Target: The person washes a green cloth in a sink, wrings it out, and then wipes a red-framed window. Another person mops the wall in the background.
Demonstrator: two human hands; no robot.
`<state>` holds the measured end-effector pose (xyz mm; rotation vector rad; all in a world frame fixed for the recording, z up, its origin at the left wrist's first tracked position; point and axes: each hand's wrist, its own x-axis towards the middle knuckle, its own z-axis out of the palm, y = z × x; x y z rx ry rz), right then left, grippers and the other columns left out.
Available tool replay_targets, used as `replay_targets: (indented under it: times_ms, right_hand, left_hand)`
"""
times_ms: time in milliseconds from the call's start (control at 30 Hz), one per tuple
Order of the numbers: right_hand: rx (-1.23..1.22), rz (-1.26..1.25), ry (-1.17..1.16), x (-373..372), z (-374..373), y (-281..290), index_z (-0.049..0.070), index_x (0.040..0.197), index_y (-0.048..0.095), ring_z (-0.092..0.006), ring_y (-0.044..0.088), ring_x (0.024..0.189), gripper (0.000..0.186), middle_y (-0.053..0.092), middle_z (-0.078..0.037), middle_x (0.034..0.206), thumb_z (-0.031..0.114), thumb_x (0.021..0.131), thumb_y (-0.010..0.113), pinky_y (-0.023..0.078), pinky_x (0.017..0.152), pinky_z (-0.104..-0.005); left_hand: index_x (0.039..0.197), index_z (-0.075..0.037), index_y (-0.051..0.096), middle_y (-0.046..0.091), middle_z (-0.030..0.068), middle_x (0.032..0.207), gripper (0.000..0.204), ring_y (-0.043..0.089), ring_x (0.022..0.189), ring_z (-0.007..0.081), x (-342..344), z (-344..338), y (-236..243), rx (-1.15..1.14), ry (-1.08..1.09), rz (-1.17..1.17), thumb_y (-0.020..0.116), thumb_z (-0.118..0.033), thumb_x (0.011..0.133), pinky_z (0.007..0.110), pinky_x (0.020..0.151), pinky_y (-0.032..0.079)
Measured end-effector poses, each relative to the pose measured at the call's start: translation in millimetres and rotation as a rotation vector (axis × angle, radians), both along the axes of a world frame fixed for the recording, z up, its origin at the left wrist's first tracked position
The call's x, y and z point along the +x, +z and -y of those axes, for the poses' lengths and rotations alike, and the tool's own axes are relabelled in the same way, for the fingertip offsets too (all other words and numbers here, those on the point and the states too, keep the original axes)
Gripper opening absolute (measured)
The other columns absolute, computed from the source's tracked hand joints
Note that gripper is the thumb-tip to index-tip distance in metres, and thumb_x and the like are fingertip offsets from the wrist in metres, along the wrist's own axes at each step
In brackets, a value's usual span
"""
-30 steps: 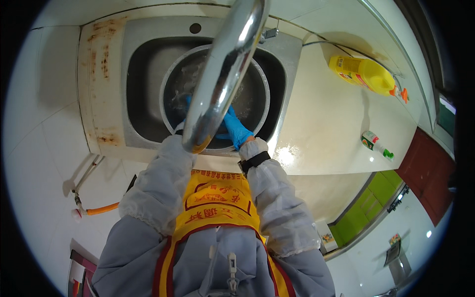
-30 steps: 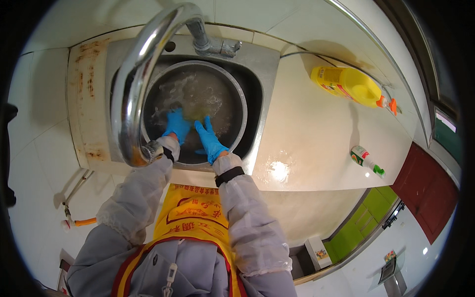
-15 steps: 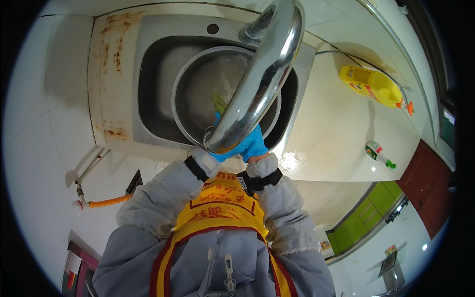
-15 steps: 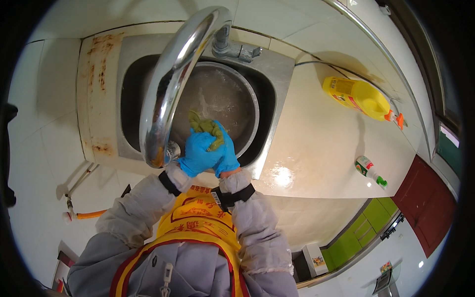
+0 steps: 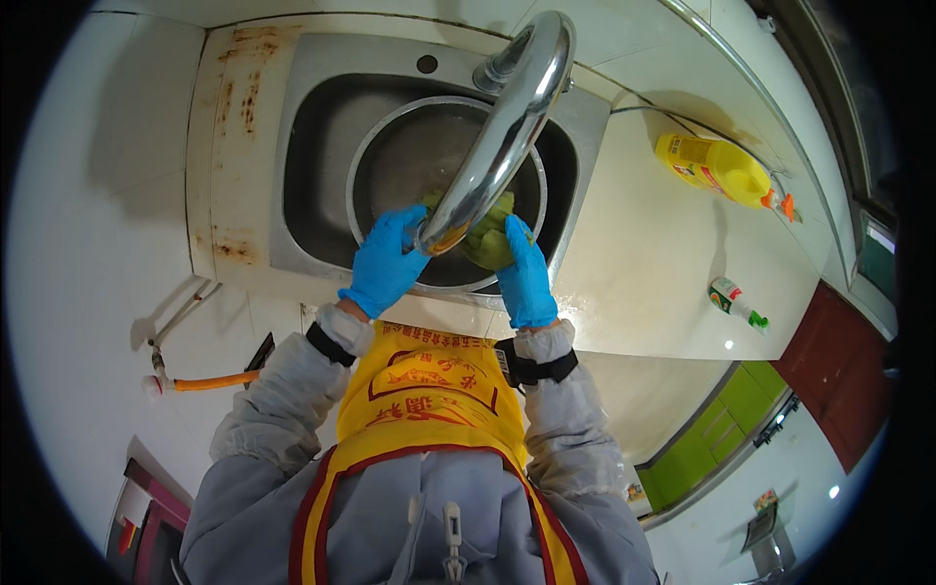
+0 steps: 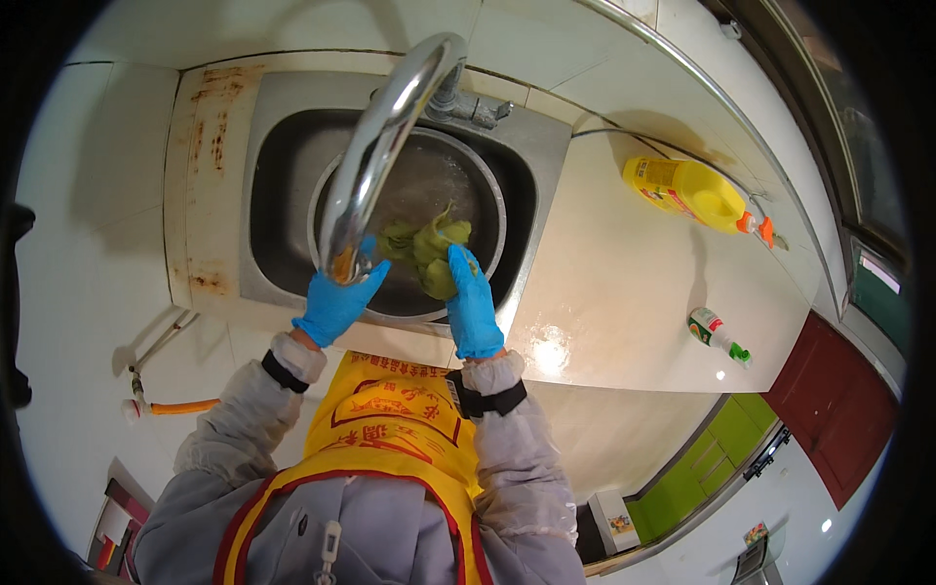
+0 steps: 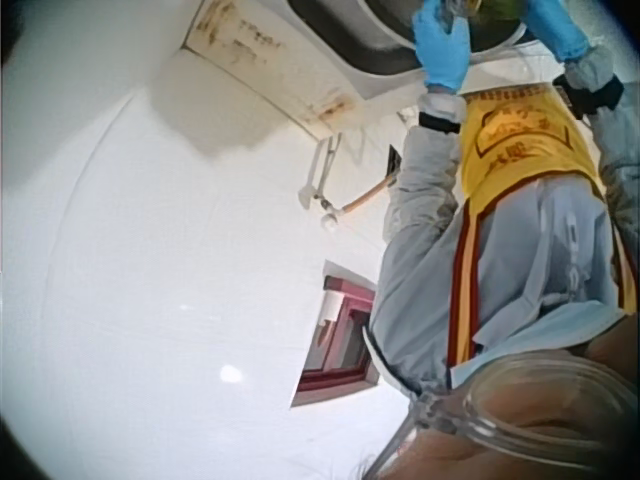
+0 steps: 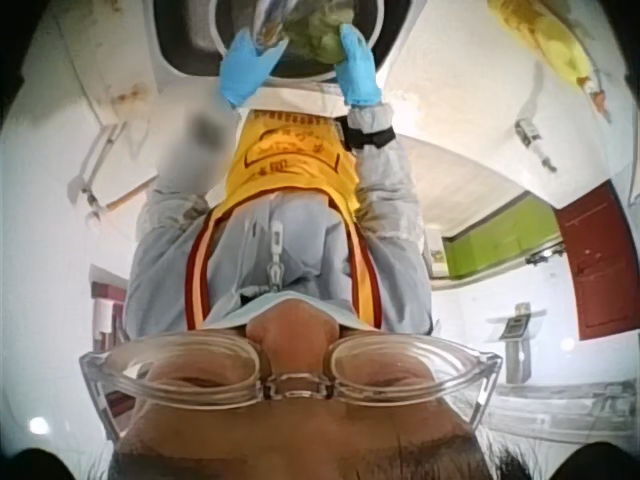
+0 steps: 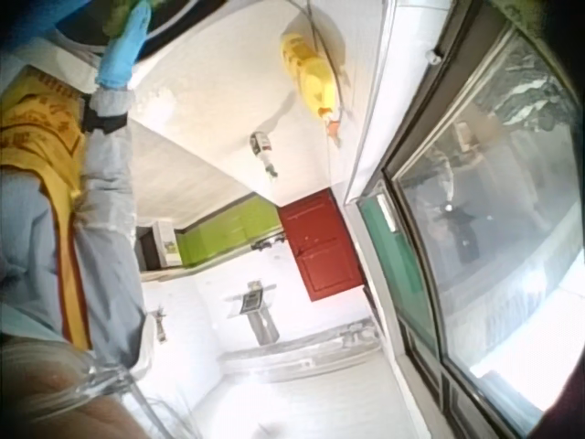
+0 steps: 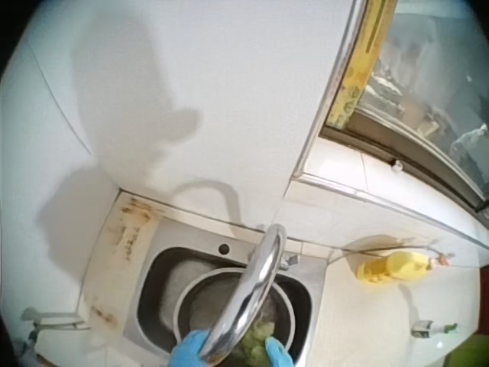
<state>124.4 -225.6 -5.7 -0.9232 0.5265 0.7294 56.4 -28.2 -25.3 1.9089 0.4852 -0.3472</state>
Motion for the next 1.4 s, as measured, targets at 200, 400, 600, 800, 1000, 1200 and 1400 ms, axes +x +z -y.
replay_targets:
  times_ms: [200,400,600,800,1000,1200,1400]
  right_hand:
    - [-0.154,0.155,0.562,4.6,15.5,69.4,0.01,0.127,0.06,-0.0155,0.058,0.109,0.03,0.063,-0.005,0.117,0.027,0.102,0.055,0.047,0.096,-0.0258]
    - [-0.795,1.101,0.766,28.5,14.6,103.4,0.01,0.124,0.061,-0.0279,0.062,0.099,0.03,0.058,-0.012,0.113,0.005,0.094,0.06,0.052,0.086,-0.0321]
    - [-0.862,1.052,0.859,44.0,-2.2,118.6,0.011,0.129,0.058,-0.0294,0.062,0.098,0.042,0.058,-0.013,0.11,0.002,0.089,0.064,0.053,0.083,-0.033]
    - [-0.43,0.908,0.669,20.7,-28.4,71.8,0.01,0.141,0.049,-0.025,0.06,0.112,0.055,0.058,-0.012,0.128,0.006,0.09,0.068,0.05,0.094,-0.0324]
    - [-0.948,1.193,0.825,42.1,-41.8,-107.5,0.01,0.106,0.061,-0.0345,0.061,0.092,0.025,0.058,-0.016,0.102,-0.003,0.085,0.057,0.051,0.079,-0.037]
    - [-0.773,1.079,1.465,6.3,-28.2,-197.8,0.012,0.104,0.063,-0.0386,0.063,0.097,0.02,0.064,-0.018,0.105,0.008,0.087,0.053,0.052,0.08,-0.045]
    - [-0.536,0.41,0.921,-3.3,-3.8,-216.9,0.006,0.099,0.063,-0.0311,0.061,0.095,0.017,0.066,-0.018,0.099,0.01,0.092,0.048,0.048,0.085,-0.0382]
  left_hand:
    - [0.108,-0.007,0.068,0.055,0.012,0.132,0.031,0.049,0.129,0.0307,47.8,-13.2,54.5,-0.094,-0.462,0.374,0.079,-0.016,0.081,0.042,0.108,0.041]
    - [0.104,-0.006,0.064,0.066,0.0164,0.103,0.024,0.061,0.097,0.0368,59.0,-41.4,75.2,0.417,-0.703,0.21,0.072,-0.016,0.084,0.045,0.1,0.046]
    - [0.107,-0.01,0.057,0.064,0.0105,0.088,0.018,0.063,0.079,0.0259,52.8,-52.4,94.2,0.111,-0.076,0.038,0.064,-0.016,0.09,0.036,0.072,0.053]
    - [0.115,-0.008,0.057,0.058,0.0018,0.107,0.025,0.053,0.096,0.0119,42.9,-21.2,97.9,-0.699,0.095,-0.035,0.063,-0.023,0.096,0.025,0.088,0.044]
    - [0.116,-0.004,0.062,0.062,0.0074,0.108,0.029,0.057,0.097,0.0151,-14.4,-74.5,54.8,-0.204,0.145,-0.165,0.059,-0.027,0.099,0.029,0.086,0.047]
    - [0.109,-0.003,0.066,0.063,0.0071,0.101,0.026,0.058,0.091,0.0156,-49.7,-97.3,39.2,-0.289,0.08,-0.231,0.057,-0.025,0.099,0.029,0.084,0.047]
    - [0.112,-0.003,0.065,0.064,0.0108,0.105,0.027,0.06,0.096,0.0196,-46.3,-88.7,12.3,-0.2,0.028,-0.317,0.059,-0.025,0.098,0.032,0.084,0.049]
